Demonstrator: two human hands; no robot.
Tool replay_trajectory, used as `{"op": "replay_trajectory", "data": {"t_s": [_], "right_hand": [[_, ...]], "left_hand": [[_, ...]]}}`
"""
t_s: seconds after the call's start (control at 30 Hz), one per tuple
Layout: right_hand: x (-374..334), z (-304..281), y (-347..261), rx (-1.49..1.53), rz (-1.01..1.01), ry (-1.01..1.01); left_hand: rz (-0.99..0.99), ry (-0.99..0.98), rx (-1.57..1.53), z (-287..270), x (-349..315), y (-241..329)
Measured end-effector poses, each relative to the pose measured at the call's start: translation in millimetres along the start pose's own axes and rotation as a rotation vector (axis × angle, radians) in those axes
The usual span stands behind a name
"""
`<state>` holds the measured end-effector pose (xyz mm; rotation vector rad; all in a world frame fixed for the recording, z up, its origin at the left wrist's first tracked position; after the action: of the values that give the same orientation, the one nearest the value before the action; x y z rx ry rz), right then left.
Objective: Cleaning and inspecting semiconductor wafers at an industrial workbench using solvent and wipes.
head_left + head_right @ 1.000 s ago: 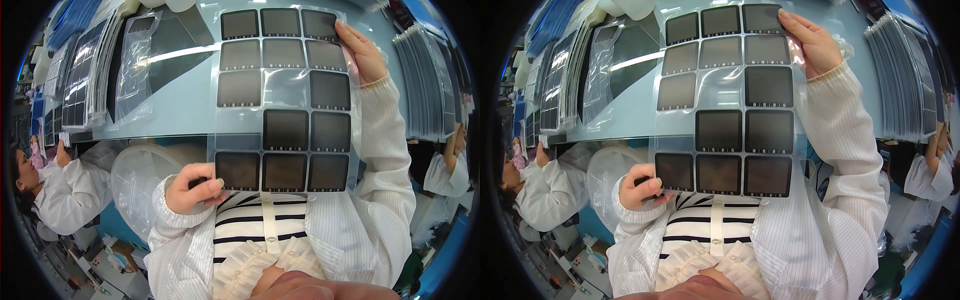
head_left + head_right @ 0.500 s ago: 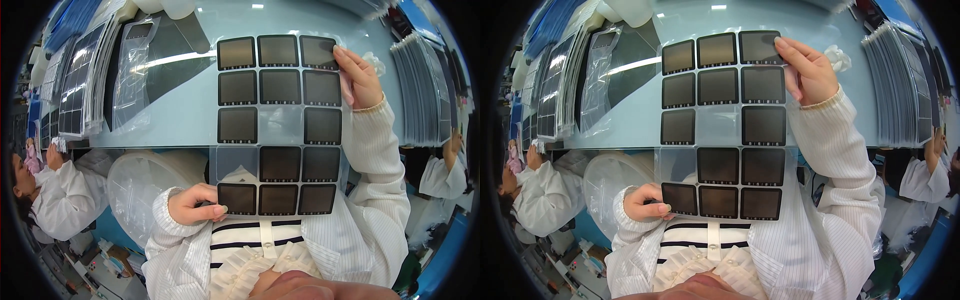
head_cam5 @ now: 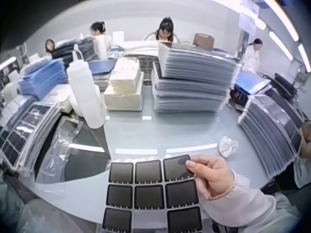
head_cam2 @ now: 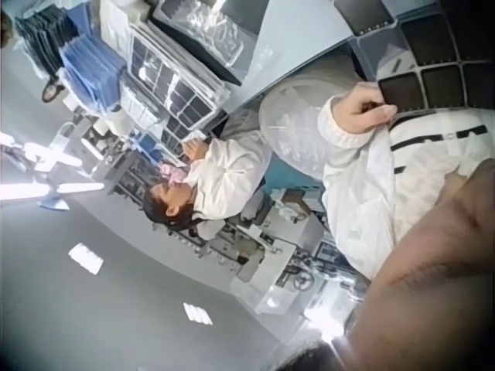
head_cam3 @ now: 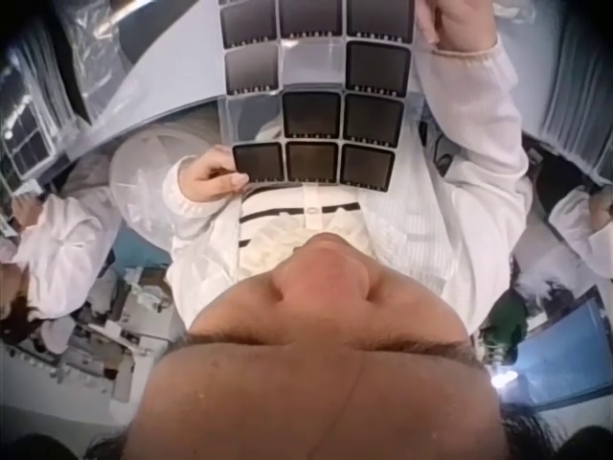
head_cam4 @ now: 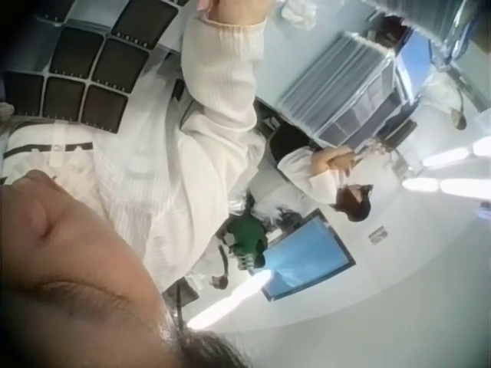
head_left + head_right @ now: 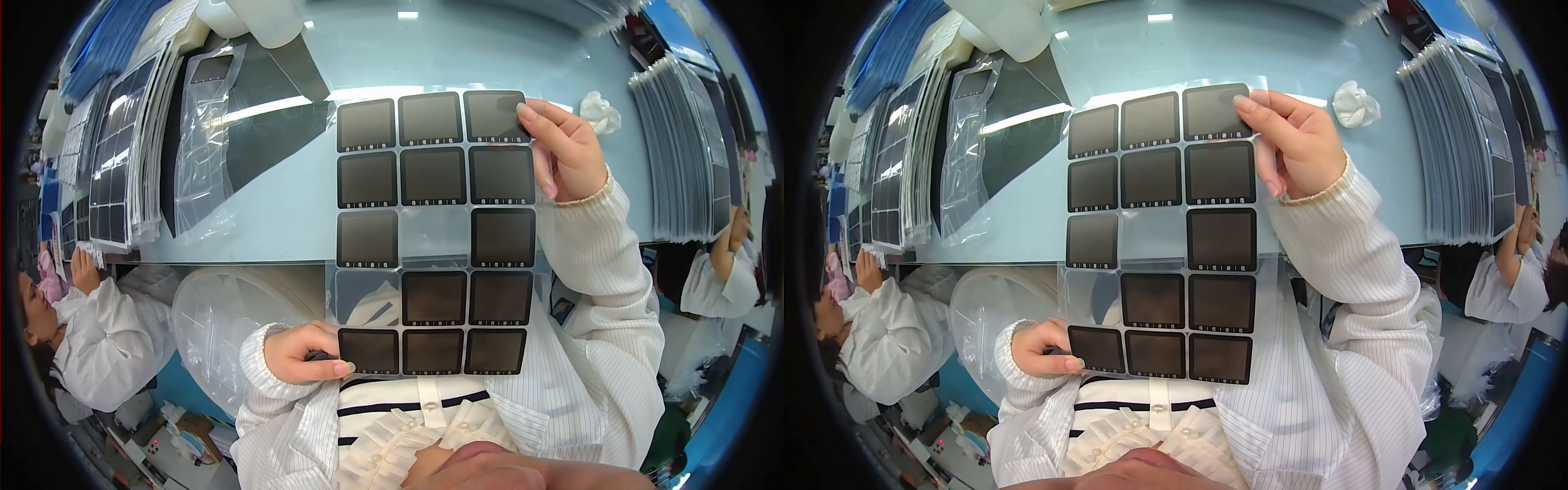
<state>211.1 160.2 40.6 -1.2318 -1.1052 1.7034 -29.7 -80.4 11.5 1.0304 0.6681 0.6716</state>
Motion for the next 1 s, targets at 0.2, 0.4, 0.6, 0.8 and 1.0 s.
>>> {"op": "replay_trajectory", "data": {"t_s": [0.2,0.4,0.6,0.8,1.0], "right_hand": [[-2.0,5.8,-2.0,-0.044,0.007,-0.014],[0.8,6.7,-1.1,-0.062,-0.023,-0.019],[7.7,8.8,-1.3,-0.042,-0.005,0.014],[30.6,4.3,-5.7,-0.053,-0.052,0.071],[67.0,8.7,-10.3,-0.197,-0.109,0.077]], "left_hand": [[-0.044,-0.031,0.136,-4.1,0.2,1.5],[-0.017,-0.018,0.166,-7.9,1.8,3.3],[-0.020,0.036,0.158,-12.7,4.7,8.9],[-0.120,0.336,-0.061,-21.9,10.4,8.1],[-0.136,0.635,-0.154,-30.6,9.0,5.9]]}}
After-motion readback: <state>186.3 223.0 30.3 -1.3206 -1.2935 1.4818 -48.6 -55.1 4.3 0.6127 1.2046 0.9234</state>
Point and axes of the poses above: each hand's wrist, its own x-axis towards the middle knuckle, its own z-axis out of the palm, y = z × x, the point moved 5 cm from there along x, towards the middle knuckle, and after that the axes turned 10 degrees about y, right-handed, at the moved point
